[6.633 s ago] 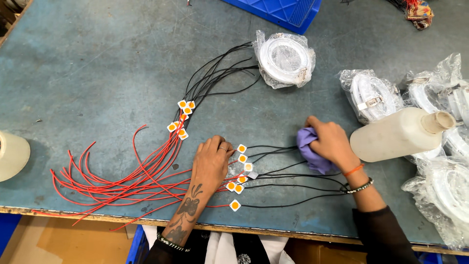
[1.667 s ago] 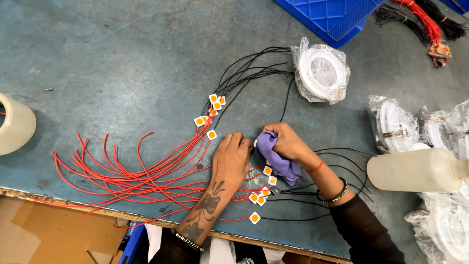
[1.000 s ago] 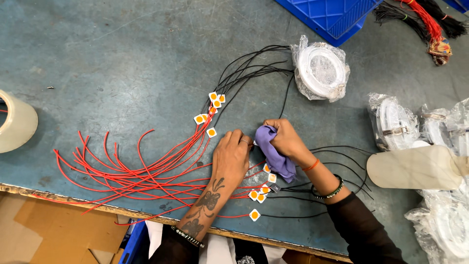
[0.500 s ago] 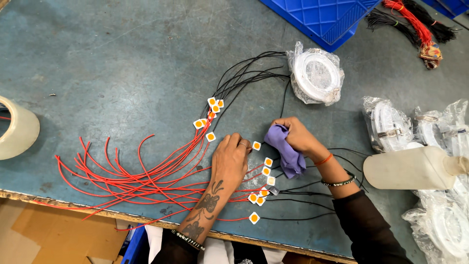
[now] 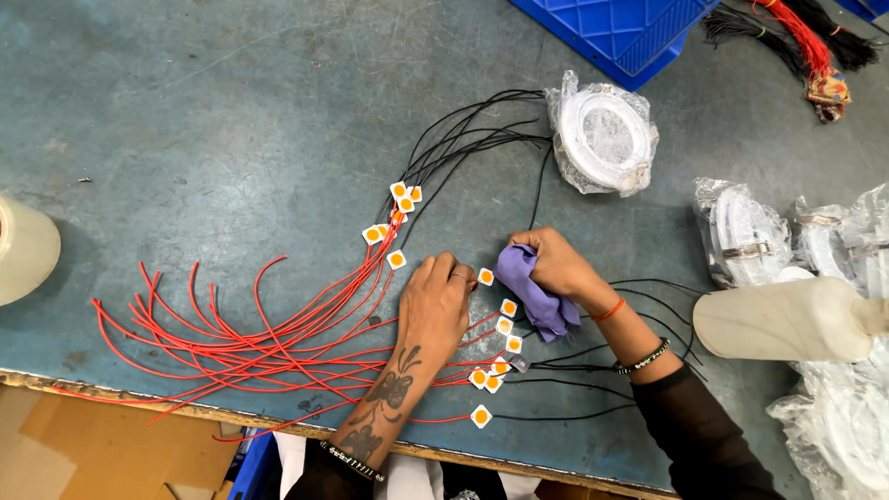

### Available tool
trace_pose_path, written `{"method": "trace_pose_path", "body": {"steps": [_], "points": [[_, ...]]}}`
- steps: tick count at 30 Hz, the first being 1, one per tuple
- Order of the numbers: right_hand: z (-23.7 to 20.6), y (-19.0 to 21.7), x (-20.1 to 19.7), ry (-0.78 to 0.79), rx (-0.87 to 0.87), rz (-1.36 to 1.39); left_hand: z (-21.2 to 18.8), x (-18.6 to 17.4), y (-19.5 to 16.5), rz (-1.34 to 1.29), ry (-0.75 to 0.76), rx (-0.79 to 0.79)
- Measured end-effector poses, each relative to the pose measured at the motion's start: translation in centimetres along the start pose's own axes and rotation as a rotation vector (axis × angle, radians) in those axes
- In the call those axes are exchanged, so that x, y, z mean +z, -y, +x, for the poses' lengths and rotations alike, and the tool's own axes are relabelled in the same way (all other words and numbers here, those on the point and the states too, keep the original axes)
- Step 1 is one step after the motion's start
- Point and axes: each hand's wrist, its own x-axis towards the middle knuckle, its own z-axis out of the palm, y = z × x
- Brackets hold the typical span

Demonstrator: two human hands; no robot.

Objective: The person sits at a factory workbench and attaches small hexagonal orange-and-white stickers to the ends of red and black wires laid across the table, holding a purple cloth in one hand while pressing each sticker in place with the other. The wires run to plastic-wrapped round LED panel lights on the bench.

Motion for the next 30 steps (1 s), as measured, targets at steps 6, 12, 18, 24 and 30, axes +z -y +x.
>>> {"method": "trace_pose_path", "body": {"steps": [6,12,18,24,30], "points": [[0.2,0.1,0.4,-0.014,0.051,0.012,-0.1,0.0,-0.1,-0.007,-0.012,0.005],[-0.1,0.0,0.5,0.025,-0.016,0.028,-0.1,-0.2,-0.1,0.002,-0.017,0.018],[-0.4,0.0,0.5,0.027,-0.044,-0.002,-0.1,-0.2,-0.1,0.004,-0.009,0.008],[-0.3,-0.7,-0.6,0.120,-0.239,0.019,0.0,0.1,0.0,0.004,-0.001,0.007],[0.3,-0.5,-0.1,-0.024,0.054,0.341,0.0,0.0,0.1,0.004,0.012,0.008]]}}
